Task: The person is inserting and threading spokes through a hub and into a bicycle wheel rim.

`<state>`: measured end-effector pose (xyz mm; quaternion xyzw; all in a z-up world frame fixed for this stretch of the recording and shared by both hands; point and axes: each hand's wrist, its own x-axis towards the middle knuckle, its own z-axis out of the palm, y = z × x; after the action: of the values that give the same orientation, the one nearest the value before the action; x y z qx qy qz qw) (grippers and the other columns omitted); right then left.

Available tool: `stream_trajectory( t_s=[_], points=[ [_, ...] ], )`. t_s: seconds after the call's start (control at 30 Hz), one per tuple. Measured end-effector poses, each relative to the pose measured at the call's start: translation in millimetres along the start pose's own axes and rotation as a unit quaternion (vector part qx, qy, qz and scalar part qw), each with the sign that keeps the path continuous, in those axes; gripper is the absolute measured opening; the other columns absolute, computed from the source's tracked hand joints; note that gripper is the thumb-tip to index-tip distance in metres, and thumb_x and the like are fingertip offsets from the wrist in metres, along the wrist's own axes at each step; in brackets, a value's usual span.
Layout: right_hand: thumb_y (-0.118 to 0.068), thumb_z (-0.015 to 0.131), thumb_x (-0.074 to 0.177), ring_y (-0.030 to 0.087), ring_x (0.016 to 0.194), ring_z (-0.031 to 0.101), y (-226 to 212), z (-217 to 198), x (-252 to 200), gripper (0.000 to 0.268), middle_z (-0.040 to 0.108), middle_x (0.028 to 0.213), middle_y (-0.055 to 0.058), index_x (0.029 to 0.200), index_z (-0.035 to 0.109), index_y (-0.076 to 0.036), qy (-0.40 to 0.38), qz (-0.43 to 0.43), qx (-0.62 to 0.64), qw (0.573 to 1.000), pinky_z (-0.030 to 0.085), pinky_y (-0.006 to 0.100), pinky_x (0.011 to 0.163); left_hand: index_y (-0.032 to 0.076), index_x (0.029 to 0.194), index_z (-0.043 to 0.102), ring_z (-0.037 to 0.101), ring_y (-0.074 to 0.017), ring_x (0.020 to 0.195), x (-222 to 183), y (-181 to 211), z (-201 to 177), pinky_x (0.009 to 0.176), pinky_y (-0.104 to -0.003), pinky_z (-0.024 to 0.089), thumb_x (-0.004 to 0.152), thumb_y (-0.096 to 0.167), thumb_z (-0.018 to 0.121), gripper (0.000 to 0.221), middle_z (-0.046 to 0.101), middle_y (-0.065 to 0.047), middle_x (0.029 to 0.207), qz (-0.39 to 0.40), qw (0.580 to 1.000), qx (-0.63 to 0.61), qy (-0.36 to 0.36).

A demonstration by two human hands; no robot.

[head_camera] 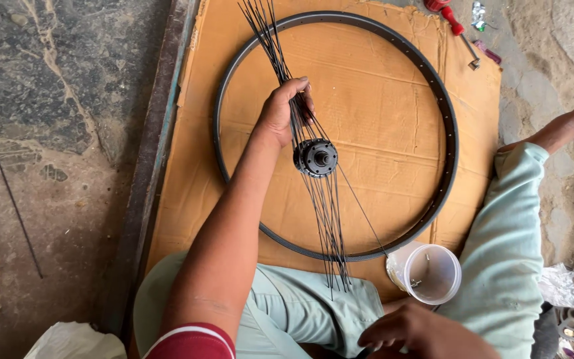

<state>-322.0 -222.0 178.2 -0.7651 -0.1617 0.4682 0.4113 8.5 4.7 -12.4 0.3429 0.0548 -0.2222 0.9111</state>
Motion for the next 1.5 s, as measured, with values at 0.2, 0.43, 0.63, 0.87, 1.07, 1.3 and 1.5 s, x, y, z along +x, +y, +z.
stream_trajectory(
  t_s=[0.2,0.43,0.63,0.87,1.07,1.3,1.5],
  points=[
    [-0.033,0.087,0.074,0.02,0.09,0.08,43,-38,41,0.043,0.083,0.096,0.007,0.112,0.082,-0.013,0.069,0.097,-0.103,0.988,0.058,0.033,0.079,0.01,0.089,0.061,0.062,-0.0206,0.058,-6,10,15,0.054,-0.035,0.052,0.094,0.036,0.065,0.026,0.064,-0.007,0.066,0.002,0.998,0.026,-0.051],
    [-0.049,0.042,0.105,0.021,0.108,0.065,92,-96,193,0.06,0.07,0.119,0.012,0.133,0.061,0.001,0.341,-0.118,0.304,0.882,0.051,0.037,0.096,0.011,0.09,0.063,0.063,-0.0192,0.056,-21,27,55,0.052,-0.033,0.051,0.093,0.039,0.066,0.029,0.066,-0.007,0.066,-0.02,0.995,0.078,-0.051],
    [-0.083,0.01,0.092,0.036,0.106,0.069,92,-60,193,0.11,0.071,0.116,0.025,0.133,0.057,0.007,-0.048,-0.08,0.557,0.825,0.052,0.047,0.099,0.011,0.091,0.063,0.063,-0.018,0.058,-23,42,68,0.052,-0.033,0.051,0.094,0.041,0.067,0.03,0.066,-0.007,0.066,-0.014,0.994,0.092,-0.065],
    [-0.06,0.058,0.09,0.019,0.075,0.067,87,-23,140,0.074,0.071,0.098,0.017,0.138,0.057,-0.003,-0.035,-0.156,0.44,0.884,0.052,0.03,0.062,0.012,0.093,0.061,0.064,-0.0189,0.059,-22,47,60,0.055,-0.034,0.051,0.096,0.043,0.065,0.031,0.065,-0.006,0.065,-0.009,0.993,0.113,-0.039],
    [-0.008,0.063,0.096,0.01,0.056,0.055,79,-1,163,0.01,0.06,0.069,0.001,0.099,0.065,0.001,0.201,-0.018,0.371,0.907,0.045,0.026,0.048,0.013,0.094,0.062,0.062,-0.0187,0.056,9,32,44,0.051,-0.035,0.049,0.098,0.045,0.062,0.033,0.065,-0.005,0.065,-0.04,0.992,0.121,-0.012],
    [-0.003,0.063,0.087,0.014,0.06,0.054,120,-54,158,0.038,0.064,0.084,0.007,0.125,0.06,-0.004,0.237,-0.038,0.425,0.873,0.047,0.029,0.054,0.009,0.1,0.064,0.062,-0.0213,0.056,90,-4,56,0.054,-0.037,0.052,0.097,0.045,0.063,0.036,0.064,-0.006,0.065,-0.092,0.988,0.117,-0.03],
    [-0.017,0.048,0.08,0.031,0.092,0.071,114,-74,153,0.06,0.069,0.113,0.019,0.137,0.053,-0.001,0.12,-0.132,0.716,0.675,0.061,0.042,0.08,0.009,0.103,0.066,0.058,-0.021,0.051,152,-36,37,0.05,-0.037,0.051,0.093,0.049,0.063,0.041,0.061,-0.005,0.063,-0.126,0.978,0.152,-0.068]
  ],
)
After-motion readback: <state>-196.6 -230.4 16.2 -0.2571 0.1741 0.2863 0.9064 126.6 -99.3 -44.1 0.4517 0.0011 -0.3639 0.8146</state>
